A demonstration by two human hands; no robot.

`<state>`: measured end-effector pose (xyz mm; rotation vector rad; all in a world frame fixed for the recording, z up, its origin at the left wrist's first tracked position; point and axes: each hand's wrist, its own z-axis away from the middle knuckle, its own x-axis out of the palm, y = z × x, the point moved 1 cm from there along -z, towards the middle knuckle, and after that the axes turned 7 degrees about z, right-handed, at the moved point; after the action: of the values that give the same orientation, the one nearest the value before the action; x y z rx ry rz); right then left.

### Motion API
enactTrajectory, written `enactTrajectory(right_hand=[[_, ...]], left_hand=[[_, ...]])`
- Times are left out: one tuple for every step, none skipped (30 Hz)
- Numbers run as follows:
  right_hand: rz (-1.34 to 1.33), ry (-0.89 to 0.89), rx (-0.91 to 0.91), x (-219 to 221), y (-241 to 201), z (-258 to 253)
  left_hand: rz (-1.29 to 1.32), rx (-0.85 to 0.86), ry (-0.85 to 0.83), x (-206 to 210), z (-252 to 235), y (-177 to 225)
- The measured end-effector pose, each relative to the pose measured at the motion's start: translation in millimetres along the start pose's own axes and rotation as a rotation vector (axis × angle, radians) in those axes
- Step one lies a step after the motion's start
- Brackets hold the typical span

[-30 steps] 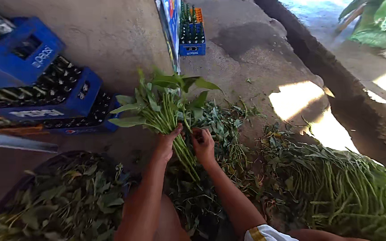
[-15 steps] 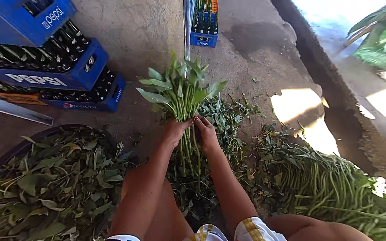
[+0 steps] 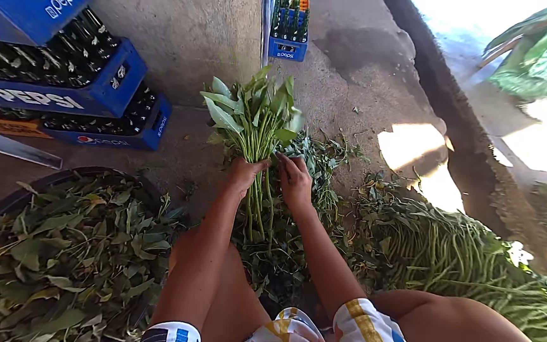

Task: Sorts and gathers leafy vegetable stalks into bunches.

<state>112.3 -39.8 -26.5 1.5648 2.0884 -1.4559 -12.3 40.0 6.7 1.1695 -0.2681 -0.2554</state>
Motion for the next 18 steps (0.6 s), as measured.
enactTrajectory(right_hand=[[0.040,0.064,-0.070,0.6,-2.3,-8.4],[0.085,0.092,-0.115,1.7,-2.6,-15.1],[0.125,0.096,-0.142,2.9,-1.4,-19.4],[0.151,0.084,-0.150,3.7,0.3,-21.9],[0.152,0.052,-0.137,3.5,1.4,-22.8],[0.112,-0.009,-0.085,2.2,1.1,-22.7],[0.009,-0.104,0.024,-0.7,-0.7,-22.0],[-0.153,-0.200,0.180,-3.4,-2.0,-21.0],[-0.355,-0.257,0.347,-3.9,-1.5,-19.2],[-0.569,-0.268,0.501,-2.1,0.1,-16.4],[-0.777,-0.261,0.624,-1.0,1.2,-14.7],[-0.902,-0.239,0.694,-0.1,2.0,-13.4],[-0.932,-0.233,0.704,0.1,3.0,-11.4],[-0.893,-0.243,0.666,-0.4,4.2,-8.7],[-0.825,-0.252,0.606,-0.4,4.7,-6.5],[-0.766,-0.261,0.546,-0.4,4.4,-4.6],[-0.722,-0.279,0.505,-0.9,3.5,-2.8],[-0.692,-0.281,0.477,-0.5,2.6,-0.8]], left_hand=[[-0.012,-0.008,-0.014,2.2,0.6,-0.3],[-0.015,-0.012,-0.023,3.7,0.6,-0.7],[-0.016,-0.016,-0.029,4.6,0.4,-1.1],[-0.016,-0.019,-0.029,4.6,-0.1,-1.1],[-0.020,-0.022,-0.031,3.7,-0.6,-0.9],[-0.025,-0.020,-0.036,2.7,-0.4,-0.5],[-0.029,-0.020,-0.044,2.1,0.7,-0.1],[-0.030,-0.017,-0.059,2.0,2.0,0.4],[-0.026,-0.015,-0.082,2.3,3.2,0.7],[-0.012,-0.018,-0.105,2.7,4.0,0.9],[0.008,-0.025,-0.118,3.4,4.1,0.6],[0.028,-0.034,-0.134,3.7,4.7,0.8],[0.044,-0.044,-0.146,3.7,5.7,1.2],[0.059,-0.048,-0.150,3.3,6.0,1.4],[0.072,-0.050,-0.151,2.1,5.3,1.5],[0.079,-0.052,-0.148,1.0,4.1,1.8],[0.081,-0.047,-0.146,-0.1,2.6,2.1],[0.090,-0.034,-0.140,-1.2,0.2,1.2]])
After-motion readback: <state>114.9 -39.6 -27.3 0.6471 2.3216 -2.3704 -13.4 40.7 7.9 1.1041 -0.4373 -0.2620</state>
